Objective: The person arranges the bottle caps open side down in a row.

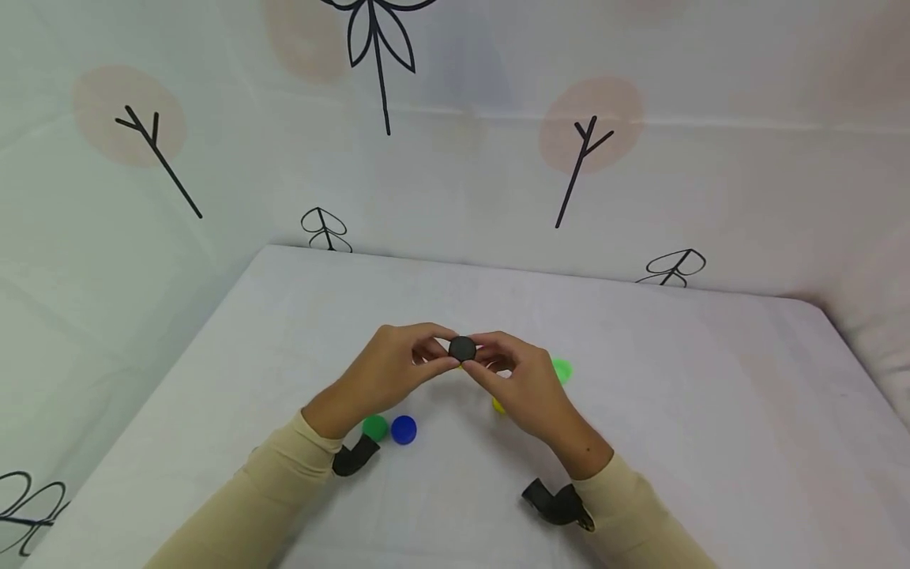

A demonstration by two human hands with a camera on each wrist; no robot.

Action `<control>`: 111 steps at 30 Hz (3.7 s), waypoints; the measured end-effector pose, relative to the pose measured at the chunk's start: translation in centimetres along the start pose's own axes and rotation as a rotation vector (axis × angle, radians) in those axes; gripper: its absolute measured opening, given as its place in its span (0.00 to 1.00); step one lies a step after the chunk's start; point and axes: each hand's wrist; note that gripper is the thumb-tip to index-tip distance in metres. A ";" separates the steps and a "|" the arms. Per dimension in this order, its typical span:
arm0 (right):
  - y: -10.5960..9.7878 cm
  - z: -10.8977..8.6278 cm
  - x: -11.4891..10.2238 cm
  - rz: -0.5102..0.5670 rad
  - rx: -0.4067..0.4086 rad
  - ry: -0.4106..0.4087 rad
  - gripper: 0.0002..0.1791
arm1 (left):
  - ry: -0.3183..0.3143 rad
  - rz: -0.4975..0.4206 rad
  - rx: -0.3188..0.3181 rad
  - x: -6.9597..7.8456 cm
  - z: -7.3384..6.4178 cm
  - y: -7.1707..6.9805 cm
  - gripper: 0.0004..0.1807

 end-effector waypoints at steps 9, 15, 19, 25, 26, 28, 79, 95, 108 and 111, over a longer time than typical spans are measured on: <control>0.2 -0.2 0.1 -0.045 0.030 -0.067 0.17 | -0.064 0.024 -0.075 0.4 -0.2 -0.7 0.19; 1.0 -0.6 -0.1 -0.016 -0.038 -0.123 0.16 | -0.060 0.068 -0.098 0.0 -1.8 -0.9 0.17; 1.3 -0.7 -0.4 -0.040 -0.119 -0.079 0.16 | -0.069 0.086 -0.134 -0.3 -2.7 -0.9 0.16; 1.5 -1.0 -0.4 -0.041 -0.243 -0.016 0.14 | -0.091 0.112 -0.192 -0.7 -3.4 -0.6 0.15; 1.5 -1.0 -0.4 -0.036 -0.258 -0.011 0.13 | -0.094 0.117 -0.204 -0.7 -3.4 -0.5 0.15; 1.5 -1.1 -0.3 -0.031 -0.285 0.003 0.12 | -0.096 0.128 -0.229 -0.9 -3.3 -0.4 0.15; 3.9 -1.6 0.3 -0.189 -0.458 0.024 0.12 | 0.069 0.366 -0.339 -1.9 -4.0 0.7 0.14; 3.9 -1.6 0.4 -0.184 -0.462 0.023 0.12 | 0.053 0.390 -0.351 -1.8 -4.1 0.9 0.14; 3.3 -1.5 0.2 -0.196 -0.478 0.024 0.17 | 0.068 0.386 -0.341 -2.1 -4.1 0.6 0.21; 2.7 -1.3 0.0 -0.207 -0.451 0.038 0.17 | 0.059 0.402 -0.313 -2.0 -4.0 0.0 0.21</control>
Point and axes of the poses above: each hand's wrist, its own z-axis towards the middle knuckle, its own y-axis out of the palm, x = y × z, and after that the axes turned 4 degrees about x, right-handed
